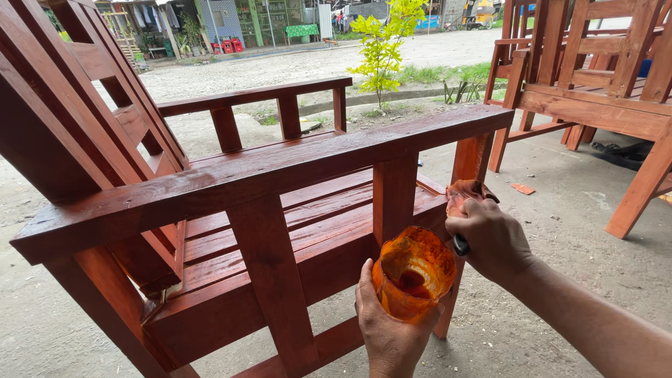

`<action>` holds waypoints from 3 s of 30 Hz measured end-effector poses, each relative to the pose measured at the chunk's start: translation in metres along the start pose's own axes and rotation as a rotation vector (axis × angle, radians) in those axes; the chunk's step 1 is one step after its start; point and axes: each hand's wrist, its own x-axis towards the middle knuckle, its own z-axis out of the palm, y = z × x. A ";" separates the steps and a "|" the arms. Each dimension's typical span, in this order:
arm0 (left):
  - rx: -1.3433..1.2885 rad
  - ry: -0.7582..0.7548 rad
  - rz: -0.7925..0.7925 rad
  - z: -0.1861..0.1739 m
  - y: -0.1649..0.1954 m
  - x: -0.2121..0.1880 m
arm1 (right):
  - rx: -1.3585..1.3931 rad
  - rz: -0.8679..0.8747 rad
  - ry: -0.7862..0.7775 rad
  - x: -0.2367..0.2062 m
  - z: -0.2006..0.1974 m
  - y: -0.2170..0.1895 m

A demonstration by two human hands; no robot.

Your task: The person applies reddish-brown stain to a wooden chair using a brush and a small container. They repeatedly dip the brush into the container and apply the stain to the chair's frame, legs, and slats. Another person briefly pours more stain into the container from a bottle.

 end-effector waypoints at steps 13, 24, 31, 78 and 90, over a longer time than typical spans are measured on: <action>0.013 0.005 0.014 -0.001 0.002 -0.004 | -0.063 -0.048 0.067 0.025 -0.010 0.011; 0.093 0.021 0.014 -0.006 -0.001 0.000 | -0.394 -0.234 0.130 0.058 0.013 0.019; 0.052 0.023 0.027 -0.007 0.006 -0.004 | 0.283 0.196 0.030 0.046 0.033 0.008; -0.040 0.015 0.119 -0.040 -0.008 -0.006 | 1.427 1.052 -0.451 -0.071 0.120 -0.053; -0.128 0.033 0.109 -0.050 -0.010 -0.005 | 1.019 0.765 -0.153 -0.148 0.148 -0.072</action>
